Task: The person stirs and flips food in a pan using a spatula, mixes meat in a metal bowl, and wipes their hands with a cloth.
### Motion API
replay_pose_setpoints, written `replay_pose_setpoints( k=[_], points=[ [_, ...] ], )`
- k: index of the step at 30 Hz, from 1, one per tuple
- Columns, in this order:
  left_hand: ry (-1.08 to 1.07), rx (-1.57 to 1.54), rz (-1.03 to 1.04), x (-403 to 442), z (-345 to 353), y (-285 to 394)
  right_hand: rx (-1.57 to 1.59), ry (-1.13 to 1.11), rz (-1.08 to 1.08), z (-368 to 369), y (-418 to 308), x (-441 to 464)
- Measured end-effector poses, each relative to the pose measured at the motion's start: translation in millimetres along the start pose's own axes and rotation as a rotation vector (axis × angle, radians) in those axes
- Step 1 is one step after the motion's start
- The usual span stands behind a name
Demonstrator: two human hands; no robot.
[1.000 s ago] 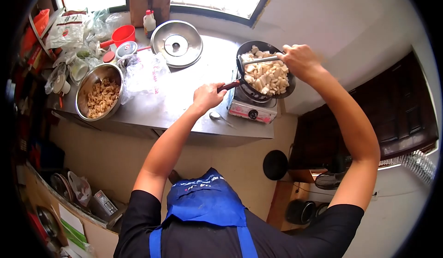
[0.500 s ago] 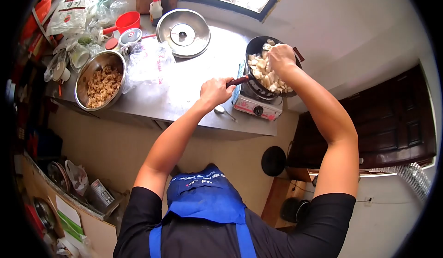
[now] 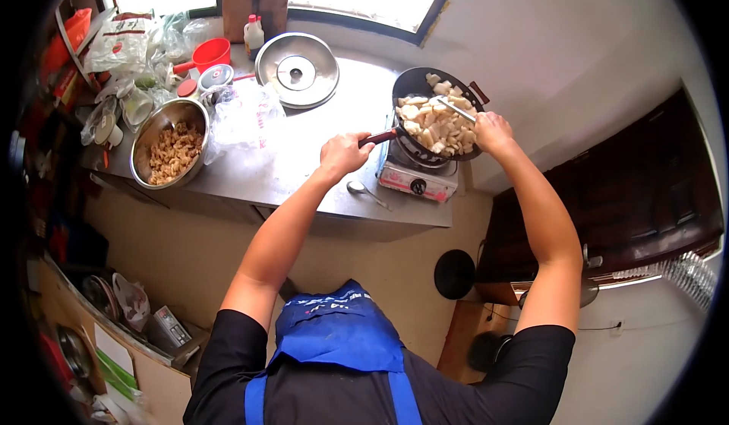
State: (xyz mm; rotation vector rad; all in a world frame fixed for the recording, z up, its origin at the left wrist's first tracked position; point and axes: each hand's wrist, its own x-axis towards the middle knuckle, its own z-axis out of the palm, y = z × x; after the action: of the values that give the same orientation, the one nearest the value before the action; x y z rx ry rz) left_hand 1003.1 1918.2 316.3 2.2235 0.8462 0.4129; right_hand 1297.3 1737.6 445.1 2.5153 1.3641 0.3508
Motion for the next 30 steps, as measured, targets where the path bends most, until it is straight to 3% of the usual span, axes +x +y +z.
replay_pose_setpoints(
  k=[4,6,12,16,22,28,30],
  points=[
    [-0.019,0.009,-0.024,2,-1,2,0.074,0.017,0.003,-4,17,-25],
    [-0.05,0.02,-0.071,2,-4,4,0.162,-0.094,0.061,-17,17,-42],
    [-0.038,-0.023,-0.021,11,3,-6,0.349,-0.027,0.079,-11,53,-88],
    [-0.071,-0.04,-0.005,14,2,-8,0.471,-0.03,0.168,-59,73,-114],
    [-0.042,-0.017,0.064,21,10,-17,0.468,-0.247,0.205,-128,87,-139],
    [-0.074,-0.034,0.057,25,11,-20,0.35,-0.411,0.066,-127,77,-134],
    [-0.076,-0.05,0.065,23,10,-19,0.426,-0.345,-0.046,-93,76,-132]
  ],
)
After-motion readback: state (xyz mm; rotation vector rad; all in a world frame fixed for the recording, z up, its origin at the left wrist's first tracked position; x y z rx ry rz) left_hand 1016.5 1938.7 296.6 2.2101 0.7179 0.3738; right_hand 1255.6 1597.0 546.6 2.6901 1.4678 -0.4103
